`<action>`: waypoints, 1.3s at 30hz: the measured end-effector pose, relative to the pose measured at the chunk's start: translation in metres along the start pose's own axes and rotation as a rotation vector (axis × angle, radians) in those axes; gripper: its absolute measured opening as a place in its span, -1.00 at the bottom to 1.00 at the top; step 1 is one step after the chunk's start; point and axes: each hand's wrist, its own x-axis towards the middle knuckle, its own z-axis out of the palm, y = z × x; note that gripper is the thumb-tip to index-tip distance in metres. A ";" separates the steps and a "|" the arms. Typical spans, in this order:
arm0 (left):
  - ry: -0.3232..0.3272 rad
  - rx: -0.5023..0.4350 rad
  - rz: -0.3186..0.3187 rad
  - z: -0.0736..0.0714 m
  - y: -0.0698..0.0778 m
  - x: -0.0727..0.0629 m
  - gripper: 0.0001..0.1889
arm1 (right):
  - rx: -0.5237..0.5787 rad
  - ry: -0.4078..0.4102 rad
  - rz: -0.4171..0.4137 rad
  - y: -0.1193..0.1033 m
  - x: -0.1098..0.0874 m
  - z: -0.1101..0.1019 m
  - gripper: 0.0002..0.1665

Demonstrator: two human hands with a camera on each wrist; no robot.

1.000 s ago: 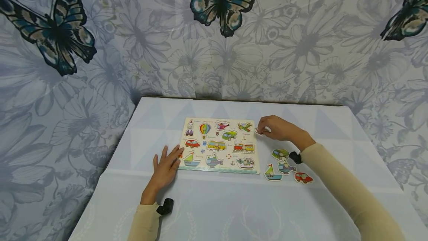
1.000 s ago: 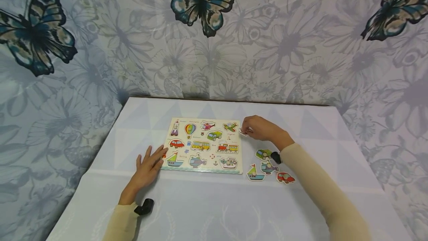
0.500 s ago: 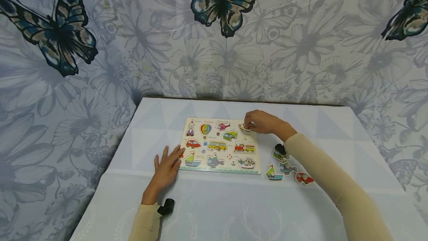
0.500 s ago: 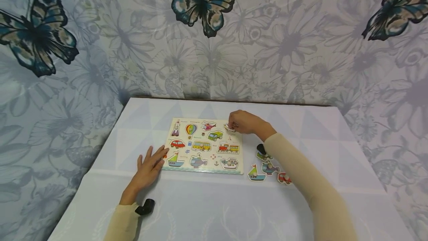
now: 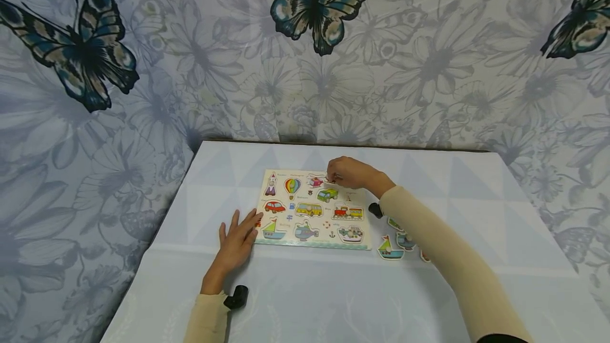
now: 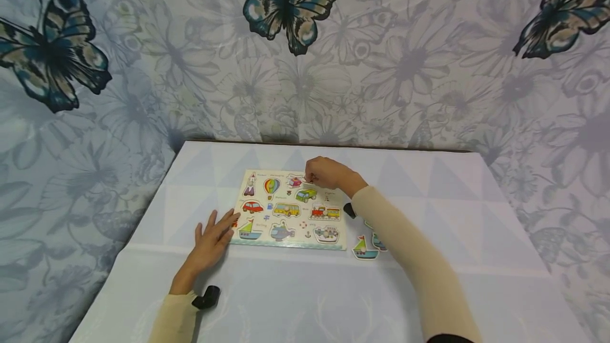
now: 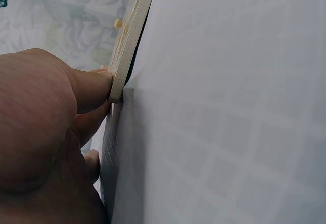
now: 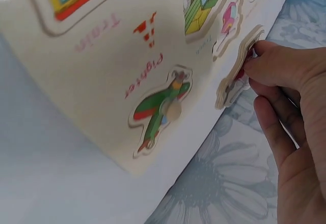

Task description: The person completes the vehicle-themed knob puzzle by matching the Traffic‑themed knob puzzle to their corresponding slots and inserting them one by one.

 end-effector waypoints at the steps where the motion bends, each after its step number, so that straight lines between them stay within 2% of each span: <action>1: -0.001 0.002 -0.002 0.000 0.000 0.000 -0.52 | -0.005 0.000 0.001 -0.001 0.003 0.001 -0.83; 10: -0.007 0.011 0.002 0.000 -0.001 0.000 -0.52 | -0.016 -0.021 0.073 -0.010 0.023 0.012 -0.82; 21: 0.005 0.015 0.002 0.002 -0.001 0.000 -0.52 | 0.004 -0.019 0.075 -0.013 0.038 0.026 -0.75; 39: -0.004 0.007 0.012 0.002 -0.001 0.002 -0.51 | 0.008 -0.052 0.129 -0.011 0.044 0.033 -0.81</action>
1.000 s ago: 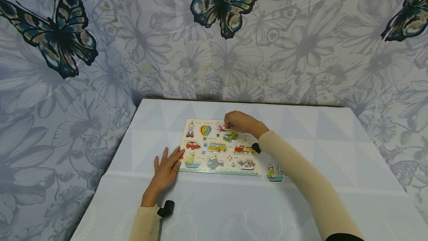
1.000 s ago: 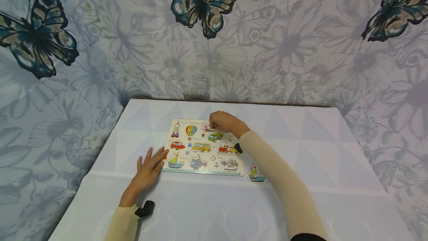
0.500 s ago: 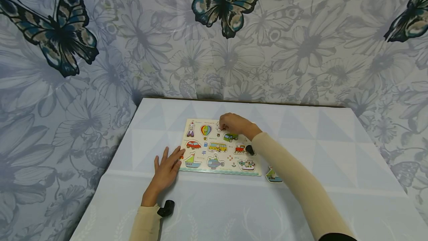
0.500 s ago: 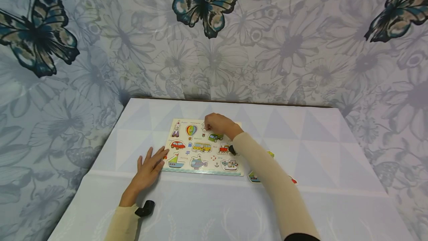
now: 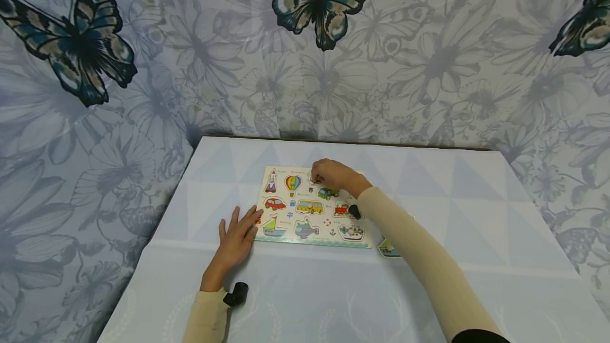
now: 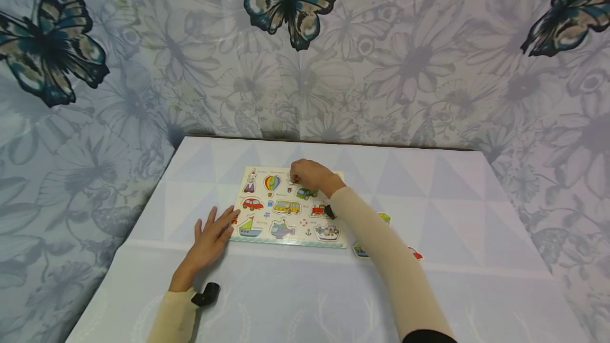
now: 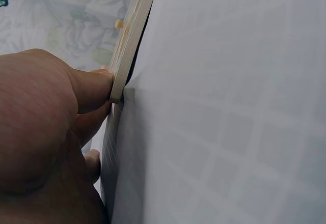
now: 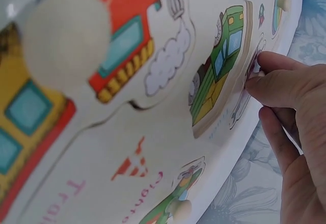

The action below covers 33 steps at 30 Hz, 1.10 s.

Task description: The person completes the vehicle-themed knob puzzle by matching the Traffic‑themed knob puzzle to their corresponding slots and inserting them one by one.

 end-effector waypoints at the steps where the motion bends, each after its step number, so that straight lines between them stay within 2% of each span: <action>1: 0.000 -0.001 -0.001 0.000 0.000 0.000 -0.51 | 0.001 0.004 -0.002 0.000 0.000 0.000 -0.80; 10: -0.001 0.002 -0.003 -0.001 -0.001 0.001 -0.52 | 0.052 0.056 -0.017 0.005 -0.013 -0.010 -0.69; 16: -0.004 0.003 -0.007 -0.001 0.000 0.001 -0.52 | 0.046 0.047 0.001 0.016 -0.030 -0.017 -0.66; 27: -0.007 0.019 -0.010 0.000 0.001 0.000 -0.52 | -0.024 -0.029 0.050 0.030 -0.078 -0.033 -0.73; 33: -0.005 0.009 -0.007 -0.001 0.001 0.001 -0.51 | -0.029 -0.047 0.088 0.036 -0.110 -0.038 -0.66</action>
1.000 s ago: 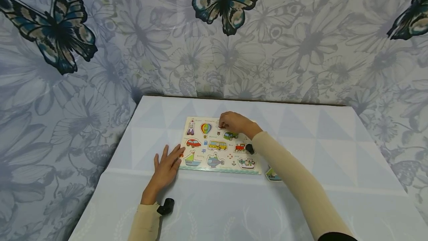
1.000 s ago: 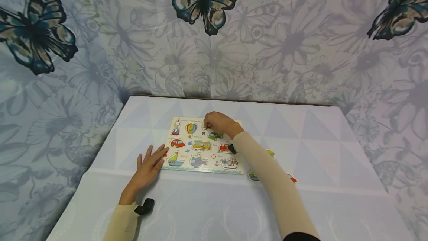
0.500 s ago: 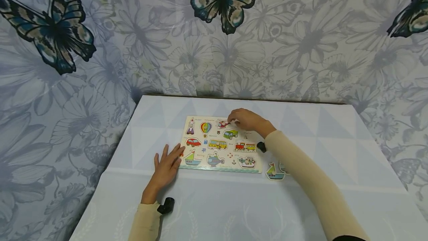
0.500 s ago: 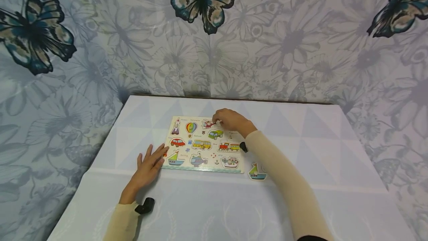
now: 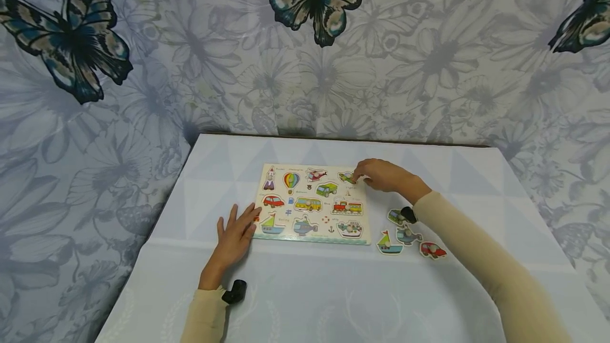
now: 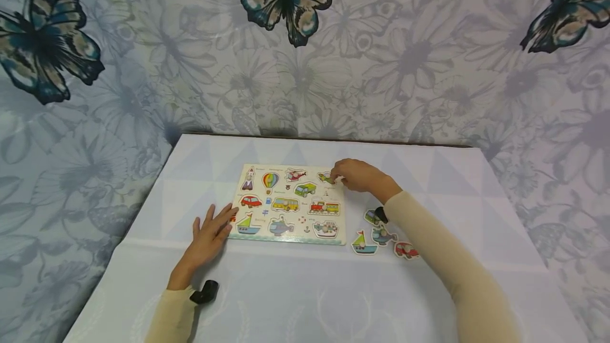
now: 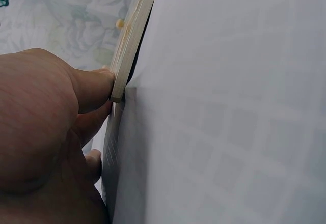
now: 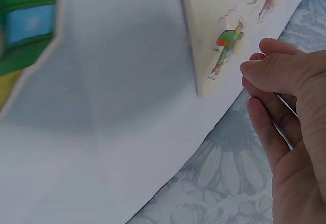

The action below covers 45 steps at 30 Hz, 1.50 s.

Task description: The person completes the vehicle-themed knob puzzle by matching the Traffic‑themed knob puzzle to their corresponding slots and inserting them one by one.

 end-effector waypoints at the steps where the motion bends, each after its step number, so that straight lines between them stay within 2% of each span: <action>1: 0.000 0.001 0.001 0.000 0.000 0.000 -0.51 | -0.003 -0.005 0.006 0.001 -0.005 0.000 -0.66; 10: -0.007 0.013 -0.003 0.002 0.000 -0.001 -0.51 | -0.010 -0.075 -0.004 0.012 -0.047 0.010 -0.67; 18: 0.003 -0.001 0.007 0.001 0.001 -0.001 -0.51 | -0.003 -0.101 -0.044 0.017 -0.069 0.016 -0.67; 25: -0.015 0.012 -0.011 0.002 0.000 -0.002 -0.51 | -0.014 -0.121 -0.101 0.018 -0.087 0.019 -0.69; 34: -0.016 0.013 -0.017 -0.001 0.001 0.000 -0.51 | -0.005 -0.124 -0.164 0.017 -0.097 0.022 -0.71; 45: -0.014 0.007 -0.015 0.001 0.000 0.001 -0.51 | -0.017 -0.134 -0.188 0.018 -0.097 0.024 -0.71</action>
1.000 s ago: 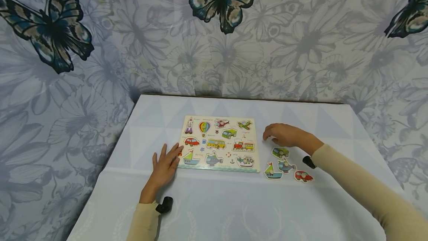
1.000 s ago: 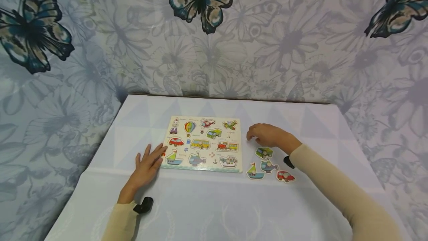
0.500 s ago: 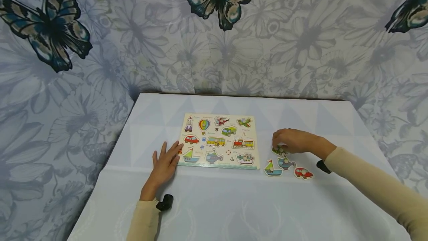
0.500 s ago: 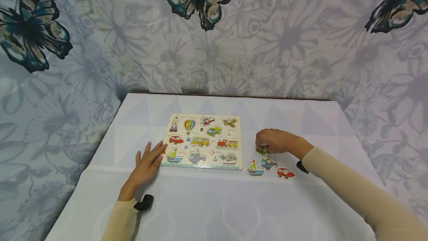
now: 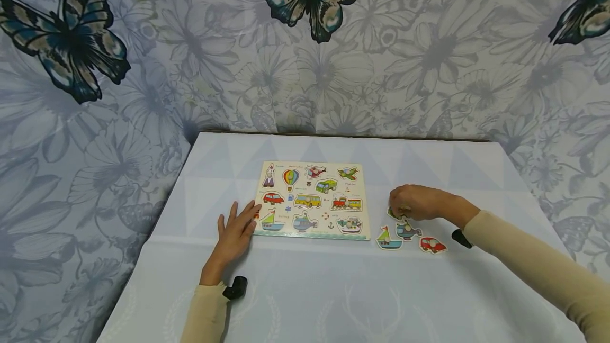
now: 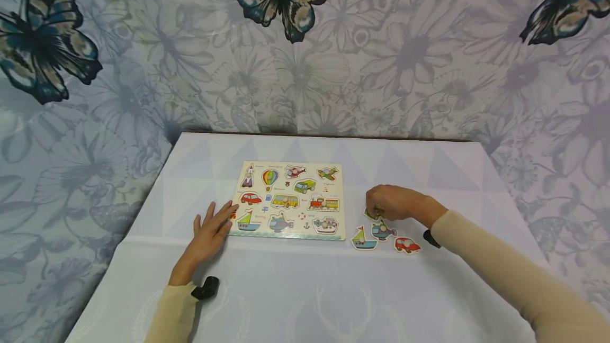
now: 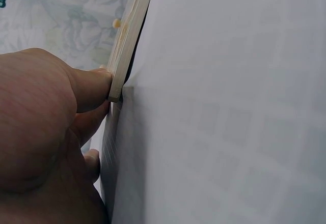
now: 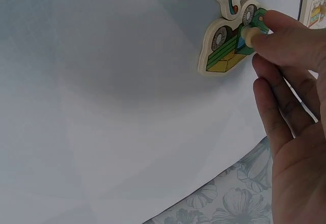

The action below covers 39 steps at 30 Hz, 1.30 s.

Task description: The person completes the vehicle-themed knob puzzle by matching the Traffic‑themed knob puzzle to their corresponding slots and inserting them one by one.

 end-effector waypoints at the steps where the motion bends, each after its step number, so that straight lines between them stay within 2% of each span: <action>1: 0.000 -0.003 0.000 0.000 0.000 0.000 -0.51 | 0.001 -0.001 0.000 0.000 0.000 0.000 -0.71; 23: -0.001 0.010 -0.017 0.002 0.000 0.001 -0.51 | 0.055 -0.007 0.052 0.008 -0.001 0.008 -0.74; 32: -0.006 0.000 -0.021 0.001 0.001 0.000 -0.50 | 0.043 0.045 0.041 0.005 0.007 -0.004 -0.82; 39: 0.001 0.004 -0.023 0.002 0.000 0.000 -0.50 | 0.053 0.070 0.042 0.002 0.025 -0.020 -0.85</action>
